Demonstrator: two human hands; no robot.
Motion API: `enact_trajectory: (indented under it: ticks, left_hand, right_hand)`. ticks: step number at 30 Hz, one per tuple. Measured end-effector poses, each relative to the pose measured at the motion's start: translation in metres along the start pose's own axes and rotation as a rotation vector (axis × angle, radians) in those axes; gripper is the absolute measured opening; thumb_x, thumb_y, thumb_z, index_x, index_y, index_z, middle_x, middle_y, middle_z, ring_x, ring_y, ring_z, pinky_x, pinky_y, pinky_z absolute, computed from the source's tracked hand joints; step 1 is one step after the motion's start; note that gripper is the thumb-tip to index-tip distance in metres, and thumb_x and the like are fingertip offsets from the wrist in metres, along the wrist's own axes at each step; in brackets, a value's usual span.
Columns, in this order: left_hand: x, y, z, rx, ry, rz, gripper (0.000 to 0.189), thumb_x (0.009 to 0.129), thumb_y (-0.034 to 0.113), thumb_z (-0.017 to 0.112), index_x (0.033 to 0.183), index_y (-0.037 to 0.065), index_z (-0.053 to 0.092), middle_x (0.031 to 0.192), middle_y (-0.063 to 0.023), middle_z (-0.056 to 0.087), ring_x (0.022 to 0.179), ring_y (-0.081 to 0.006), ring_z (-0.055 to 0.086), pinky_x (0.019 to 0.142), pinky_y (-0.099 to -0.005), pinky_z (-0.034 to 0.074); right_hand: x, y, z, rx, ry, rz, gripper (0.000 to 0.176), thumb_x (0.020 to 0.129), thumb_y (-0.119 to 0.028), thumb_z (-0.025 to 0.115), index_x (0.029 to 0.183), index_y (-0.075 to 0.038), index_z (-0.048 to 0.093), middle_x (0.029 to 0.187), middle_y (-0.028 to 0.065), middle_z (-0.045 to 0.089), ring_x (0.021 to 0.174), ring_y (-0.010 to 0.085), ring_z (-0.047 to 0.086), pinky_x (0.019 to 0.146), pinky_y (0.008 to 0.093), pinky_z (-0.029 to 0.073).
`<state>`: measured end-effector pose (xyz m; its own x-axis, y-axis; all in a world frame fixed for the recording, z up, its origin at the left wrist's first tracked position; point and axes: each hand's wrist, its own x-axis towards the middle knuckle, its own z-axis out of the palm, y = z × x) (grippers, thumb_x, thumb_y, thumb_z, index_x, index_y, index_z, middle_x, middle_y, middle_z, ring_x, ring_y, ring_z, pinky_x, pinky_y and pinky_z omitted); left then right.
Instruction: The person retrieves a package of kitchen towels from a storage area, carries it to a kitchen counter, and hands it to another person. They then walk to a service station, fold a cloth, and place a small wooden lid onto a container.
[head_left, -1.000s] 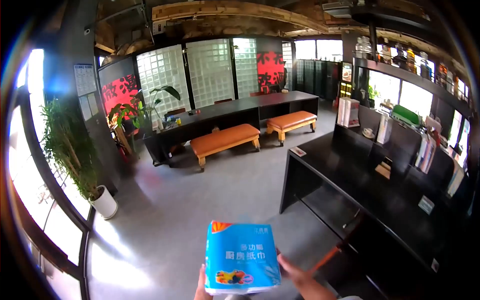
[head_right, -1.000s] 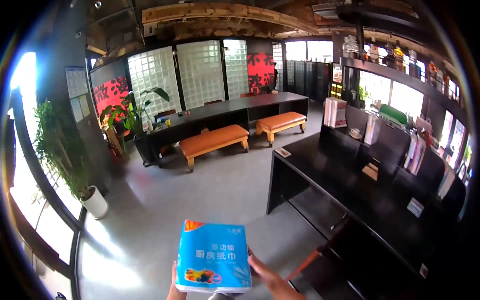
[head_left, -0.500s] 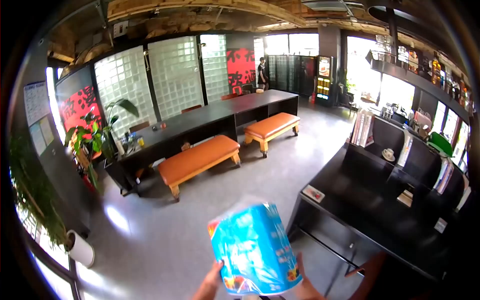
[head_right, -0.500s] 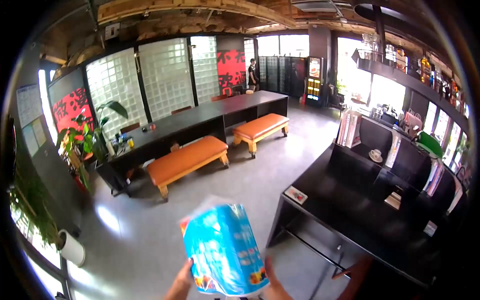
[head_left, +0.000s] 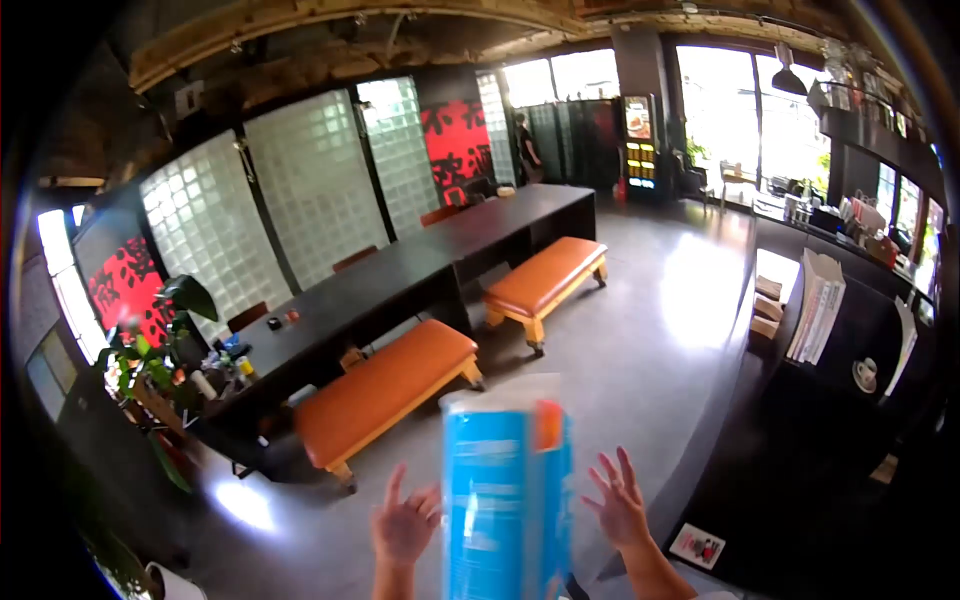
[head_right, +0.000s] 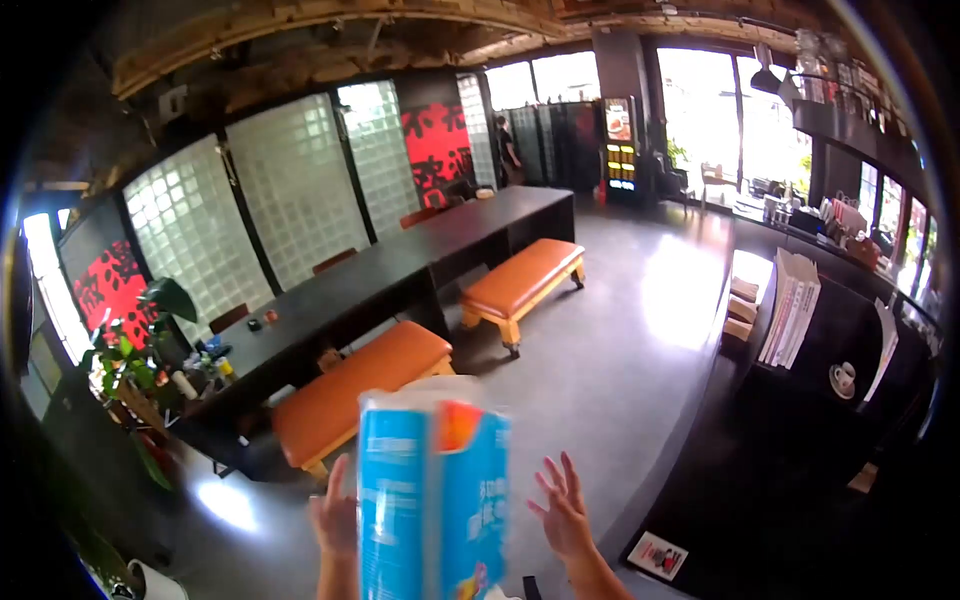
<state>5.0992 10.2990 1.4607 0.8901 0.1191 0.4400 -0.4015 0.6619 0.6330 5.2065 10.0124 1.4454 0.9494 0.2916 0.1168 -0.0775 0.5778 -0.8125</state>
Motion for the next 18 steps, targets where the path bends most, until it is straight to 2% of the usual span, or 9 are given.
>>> enact_trajectory:
  ticks: [2, 3, 7, 11, 13, 15, 16, 17, 18]
  left_hand:
    - [0.055, -0.045, 0.011, 0.468, 0.196, -0.060, 0.074, 0.089, 0.050, 0.047, 0.144, 0.010, 0.016, 0.133, -0.0159, 0.045, 0.117, -0.0307, 0.049, 0.094, -0.0482, 0.043]
    - [0.068, -0.066, -0.010, 0.347, 0.181, -0.250, 0.074, 0.089, 0.051, 0.046, 0.143, 0.009, 0.018, 0.134, -0.0156, 0.043, 0.118, -0.0317, 0.047, 0.096, -0.0488, 0.041]
    - [0.158, -0.123, -0.090, 0.092, 0.132, -0.766, 0.073, 0.088, 0.054, 0.045, 0.142, 0.010, 0.022, 0.138, -0.0150, 0.039, 0.123, -0.0329, 0.042, 0.100, -0.0487, 0.038]
    - [0.283, -0.090, -0.120, 0.070, 0.191, -1.079, 0.075, 0.087, 0.055, 0.049, 0.143, 0.013, 0.022, 0.142, -0.0150, 0.034, 0.127, -0.0316, 0.038, 0.101, -0.0459, 0.038]
    - [0.341, -0.128, -0.218, -0.628, -0.277, -0.702, 0.080, 0.086, 0.061, 0.044, 0.145, 0.015, 0.017, 0.146, -0.0137, 0.026, 0.129, -0.0331, 0.035, 0.104, -0.0504, 0.032]
    - [0.443, -0.080, -0.175, -0.457, -0.567, -0.344, 0.081, 0.084, 0.064, 0.041, 0.146, 0.018, 0.014, 0.148, -0.0126, 0.023, 0.134, -0.0341, 0.026, 0.108, -0.0530, 0.022]
    - [0.481, -0.091, -0.184, -0.449, -0.493, -0.327, 0.082, 0.084, 0.064, 0.042, 0.146, 0.019, 0.012, 0.148, -0.0132, 0.023, 0.135, -0.0340, 0.024, 0.109, -0.0531, 0.018]
    - [0.516, -0.103, -0.194, -0.439, -0.413, -0.316, 0.082, 0.084, 0.063, 0.043, 0.146, 0.021, 0.010, 0.148, -0.0137, 0.023, 0.136, -0.0338, 0.021, 0.109, -0.0532, 0.014]
    - [0.551, -0.141, -0.196, 0.292, 0.087, -0.397, 0.084, 0.083, 0.061, 0.049, 0.146, 0.021, 0.012, 0.147, -0.0151, 0.025, 0.135, -0.0332, 0.022, 0.109, -0.0538, 0.013]
  right_hand:
    - [0.028, 0.014, 0.002, 0.360, -0.122, -0.002, 0.078, 0.087, -0.046, 0.054, 0.145, -0.016, 0.013, 0.142, 0.0128, 0.033, 0.122, 0.0300, 0.043, 0.094, 0.0432, 0.045]
    - [0.042, 0.024, -0.005, 0.531, -0.193, -0.018, 0.075, 0.088, -0.045, 0.053, 0.145, -0.016, 0.014, 0.142, 0.0126, 0.033, 0.122, 0.0295, 0.043, 0.093, 0.0428, 0.045]
    - [0.153, 0.076, -0.073, 0.205, -0.196, 0.087, 0.071, 0.090, -0.045, 0.049, 0.146, -0.020, 0.013, 0.144, 0.0121, 0.028, 0.123, 0.0296, 0.042, 0.094, 0.0440, 0.045]
    - [0.242, 0.068, -0.071, 0.013, -0.009, 0.249, 0.070, 0.090, -0.044, 0.050, 0.146, -0.020, 0.014, 0.144, 0.0123, 0.028, 0.123, 0.0294, 0.042, 0.094, 0.0454, 0.044]
    - [0.304, 0.014, -0.011, -0.155, 0.071, -0.070, 0.069, 0.091, -0.042, 0.048, 0.145, -0.016, 0.014, 0.143, 0.0142, 0.031, 0.124, 0.0294, 0.042, 0.095, 0.0479, 0.043]
    - [0.373, 0.003, -0.020, -0.033, 0.139, -0.265, 0.072, 0.090, -0.048, 0.046, 0.145, -0.017, 0.013, 0.144, 0.0148, 0.029, 0.124, 0.0312, 0.042, 0.096, 0.0505, 0.041]
    - [0.409, 0.002, -0.031, 0.033, 0.179, -0.358, 0.074, 0.089, -0.052, 0.046, 0.145, -0.017, 0.013, 0.145, 0.0150, 0.028, 0.124, 0.0322, 0.041, 0.097, 0.0518, 0.040]
    - [0.440, 0.011, -0.041, 0.379, -0.059, -0.296, 0.077, 0.087, -0.057, 0.044, 0.146, -0.017, 0.013, 0.146, 0.0147, 0.027, 0.125, 0.0331, 0.041, 0.098, 0.0525, 0.038]
    - [0.464, 0.018, -0.050, 0.456, -0.108, -0.246, 0.078, 0.086, -0.058, 0.043, 0.145, -0.017, 0.013, 0.146, 0.0146, 0.027, 0.125, 0.0333, 0.041, 0.098, 0.0526, 0.038]
